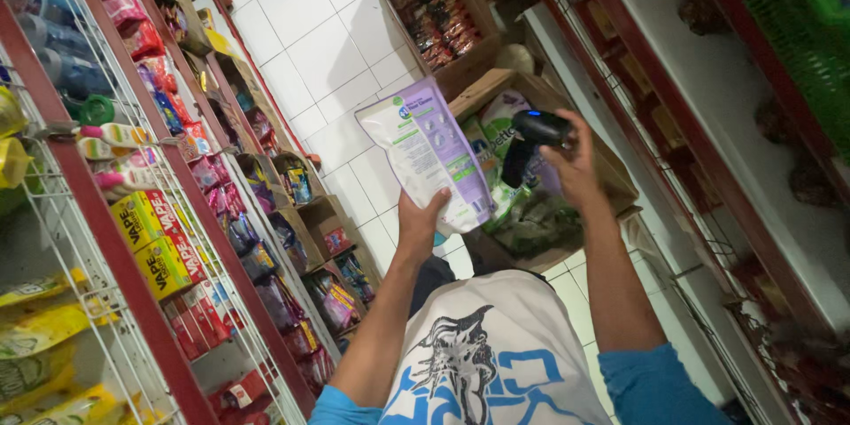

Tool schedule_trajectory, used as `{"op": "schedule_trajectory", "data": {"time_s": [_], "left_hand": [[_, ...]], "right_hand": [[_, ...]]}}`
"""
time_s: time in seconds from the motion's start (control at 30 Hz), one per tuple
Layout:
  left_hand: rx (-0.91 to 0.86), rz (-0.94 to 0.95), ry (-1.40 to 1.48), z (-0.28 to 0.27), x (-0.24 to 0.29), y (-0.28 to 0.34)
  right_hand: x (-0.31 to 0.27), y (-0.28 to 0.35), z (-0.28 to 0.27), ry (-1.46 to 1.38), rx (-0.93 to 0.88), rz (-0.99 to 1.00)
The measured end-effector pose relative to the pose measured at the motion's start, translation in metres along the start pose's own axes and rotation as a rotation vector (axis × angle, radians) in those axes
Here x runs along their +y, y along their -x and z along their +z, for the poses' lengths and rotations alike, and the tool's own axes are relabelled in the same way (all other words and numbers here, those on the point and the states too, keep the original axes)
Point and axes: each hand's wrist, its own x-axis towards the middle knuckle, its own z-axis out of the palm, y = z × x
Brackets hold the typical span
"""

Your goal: The person picks up various cleaning product packages from a cardboard box, wipes them with a cloth, and places them onto a metal shelf. The person handles multiple items including Dettol and Klin Lantai packages, repeating the wipe-and-place sequence for each.

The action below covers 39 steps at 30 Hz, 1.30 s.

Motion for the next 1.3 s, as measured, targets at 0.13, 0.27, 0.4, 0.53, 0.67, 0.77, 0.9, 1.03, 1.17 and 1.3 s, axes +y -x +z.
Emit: {"op": "schedule_trajectory", "data": {"time_s": [0.13,0.27,0.4,0.53,0.67,0.77,0.9,1.03,1.17,1.3], "left_hand": [[-0.017,0.028,0.049,0.000,0.000,0.002],[-0.007,0.061,0.110,-0.001,0.000,0.007],[0.006,0.084,0.103,-0.004,0.006,0.009],[-0.002,0.110,0.103,-0.005,0.008,0.010],[0.020,0.125,0.065,-0.006,0.002,0.009],[0.017,0.149,0.072,-0.004,-0.002,0.007],[0.019,0.157,0.026,-0.002,-0.004,0.008],[0.022,0.086,-0.035,0.001,-0.004,0.010],[0.037,0.044,-0.147,0.001,-0.009,0.015],[-0.010,-0.015,-0.188,0.000,-0.023,0.022]], "right_hand": [[-0.024,0.022,0.013,-0.387,0.058,0.005],[-0.024,0.031,0.021,-0.543,0.042,0.407],[-0.022,0.061,0.018,-0.401,-0.169,0.454],[-0.026,0.083,0.010,-0.046,-0.291,0.505],[-0.029,0.090,0.006,0.238,-0.398,0.535],[-0.030,0.091,0.005,0.260,-0.410,0.556],[-0.032,0.095,0.001,0.273,-0.401,0.607],[-0.030,0.092,-0.004,0.252,-0.439,0.488],[-0.008,0.082,-0.004,0.410,-0.171,0.616],[0.026,0.063,-0.009,0.787,-0.044,0.490]]}}
